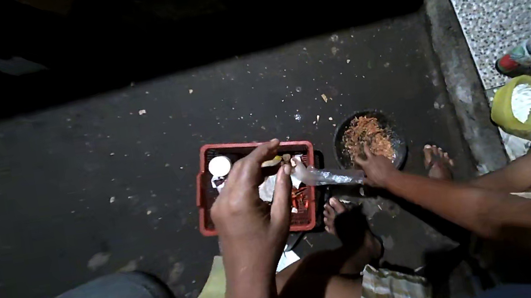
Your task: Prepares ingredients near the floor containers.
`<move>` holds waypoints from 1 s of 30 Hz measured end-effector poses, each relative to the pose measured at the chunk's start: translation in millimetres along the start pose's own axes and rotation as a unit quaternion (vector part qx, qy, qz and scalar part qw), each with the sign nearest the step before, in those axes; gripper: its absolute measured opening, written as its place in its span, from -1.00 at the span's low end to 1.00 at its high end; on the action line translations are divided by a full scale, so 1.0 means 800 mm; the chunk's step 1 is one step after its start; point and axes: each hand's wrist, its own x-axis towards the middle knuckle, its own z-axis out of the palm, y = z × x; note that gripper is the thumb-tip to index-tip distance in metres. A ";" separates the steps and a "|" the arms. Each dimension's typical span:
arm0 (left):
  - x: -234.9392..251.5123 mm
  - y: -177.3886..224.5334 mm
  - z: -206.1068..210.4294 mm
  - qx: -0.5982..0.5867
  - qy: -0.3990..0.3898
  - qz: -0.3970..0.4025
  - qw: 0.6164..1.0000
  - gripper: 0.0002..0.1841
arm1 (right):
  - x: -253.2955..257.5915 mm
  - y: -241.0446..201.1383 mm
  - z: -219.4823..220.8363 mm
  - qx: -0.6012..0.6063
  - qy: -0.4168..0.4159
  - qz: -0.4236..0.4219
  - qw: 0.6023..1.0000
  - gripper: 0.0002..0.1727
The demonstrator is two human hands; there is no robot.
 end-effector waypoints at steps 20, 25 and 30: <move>-0.078 -0.151 0.182 0.136 -0.477 -0.174 0.851 -0.58 | 0.028 0.032 -0.035 -0.025 0.041 0.075 0.996 -0.17; -0.137 -0.195 0.130 0.179 -0.371 -0.270 0.870 -0.62 | 0.023 0.032 -0.040 -0.040 0.032 0.073 0.996 -0.15; -0.182 -0.221 0.102 0.132 -0.344 -0.328 0.870 -0.22 | 0.030 0.046 -0.062 0.005 0.020 0.036 0.999 -0.18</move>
